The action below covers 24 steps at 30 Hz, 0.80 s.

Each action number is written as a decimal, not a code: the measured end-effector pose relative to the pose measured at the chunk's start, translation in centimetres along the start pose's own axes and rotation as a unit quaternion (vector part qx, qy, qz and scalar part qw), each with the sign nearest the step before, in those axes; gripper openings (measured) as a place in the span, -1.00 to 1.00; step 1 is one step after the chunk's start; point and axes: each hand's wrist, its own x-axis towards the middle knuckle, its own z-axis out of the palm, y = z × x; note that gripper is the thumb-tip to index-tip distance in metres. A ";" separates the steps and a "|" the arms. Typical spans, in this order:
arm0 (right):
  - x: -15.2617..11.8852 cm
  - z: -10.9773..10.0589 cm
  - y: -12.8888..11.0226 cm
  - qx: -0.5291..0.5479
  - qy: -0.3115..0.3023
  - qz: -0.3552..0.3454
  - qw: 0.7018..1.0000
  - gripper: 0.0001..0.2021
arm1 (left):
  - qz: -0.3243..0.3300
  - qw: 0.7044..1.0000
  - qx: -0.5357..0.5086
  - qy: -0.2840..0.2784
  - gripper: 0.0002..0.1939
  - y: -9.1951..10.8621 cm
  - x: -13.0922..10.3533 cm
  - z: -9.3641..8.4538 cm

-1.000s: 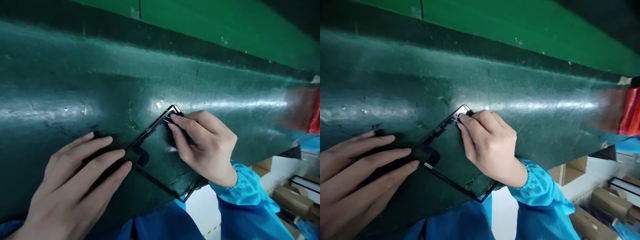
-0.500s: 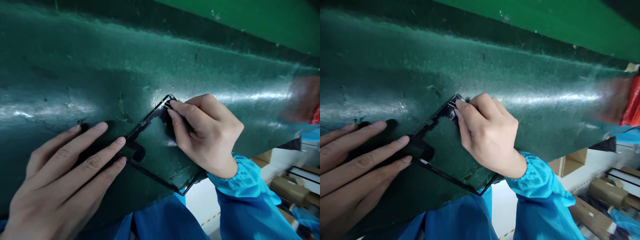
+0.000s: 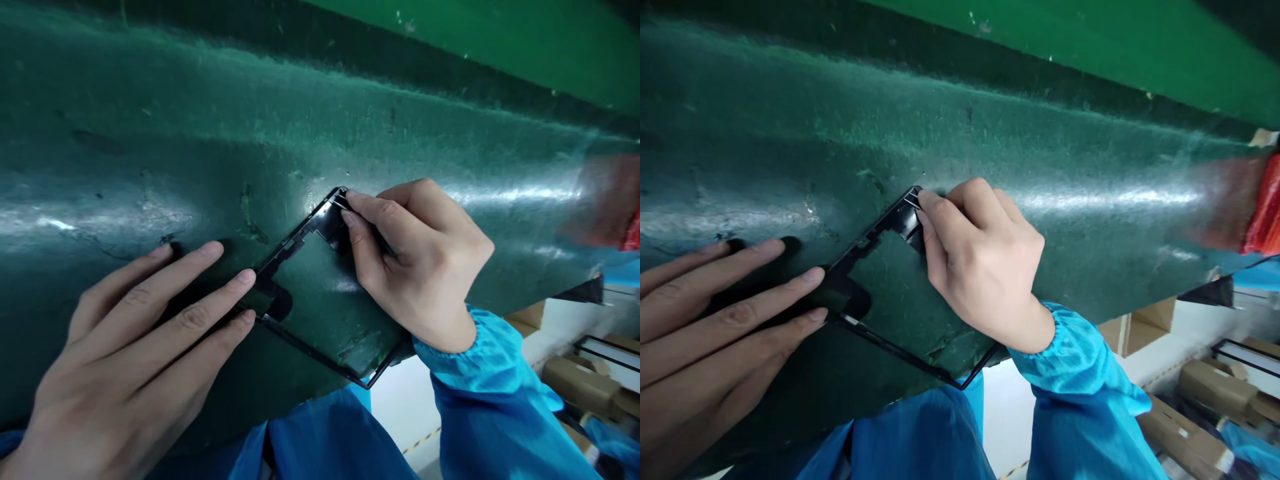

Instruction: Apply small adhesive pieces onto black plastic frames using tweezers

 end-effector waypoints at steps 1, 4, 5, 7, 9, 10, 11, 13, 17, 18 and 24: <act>0.0 0.0 0.0 -0.002 0.000 -0.002 1.000 -0.82 | -0.001 1.000 -0.004 0.001 -0.76 0.1 0.0 0.1; -0.1 -0.1 -0.2 -0.002 -0.009 -0.019 1.000 -0.82 | 0.000 1.000 -0.009 0.009 -0.77 0.3 0.2 0.3; -0.1 -0.2 -0.3 -0.001 -0.012 -0.027 1.000 -0.81 | 0.001 1.000 -0.011 0.011 -0.77 0.3 0.3 0.3; -0.2 -0.3 -0.5 0.000 -0.021 -0.038 0.999 -0.80 | 0.011 1.000 -0.012 0.017 -0.78 0.2 0.6 0.3; -0.3 -0.3 -0.8 -0.002 -0.025 -0.049 0.998 -0.80 | 0.029 0.999 -0.012 0.015 -0.79 0.0 0.8 0.2; -0.4 -0.3 -1.0 -0.002 -0.026 -0.055 0.998 -0.80 | 0.042 0.999 -0.010 0.010 -0.79 -0.1 0.9 0.1; -0.4 -0.2 -1.1 0.001 -0.025 -0.063 0.998 -0.79 | 0.055 0.998 -0.006 0.005 -0.79 -0.2 1.0 0.0; -0.5 0.0 -1.5 0.013 -0.015 -0.080 0.997 -0.78 | 0.066 0.998 0.002 0.000 -0.78 -0.4 1.1 -0.1; -0.7 0.3 -2.1 0.027 -0.002 -0.103 0.994 -0.77 | 0.059 0.998 0.012 0.021 -0.79 -0.4 1.3 0.0; -0.7 0.3 -2.2 0.027 -0.004 -0.107 0.994 -0.77 | 0.065 0.997 0.014 0.026 -0.79 -0.4 1.3 0.1; -0.9 0.5 -3.1 0.042 -0.016 -0.133 0.990 -0.78 | 0.091 0.994 0.023 0.052 -0.83 -0.7 1.8 0.6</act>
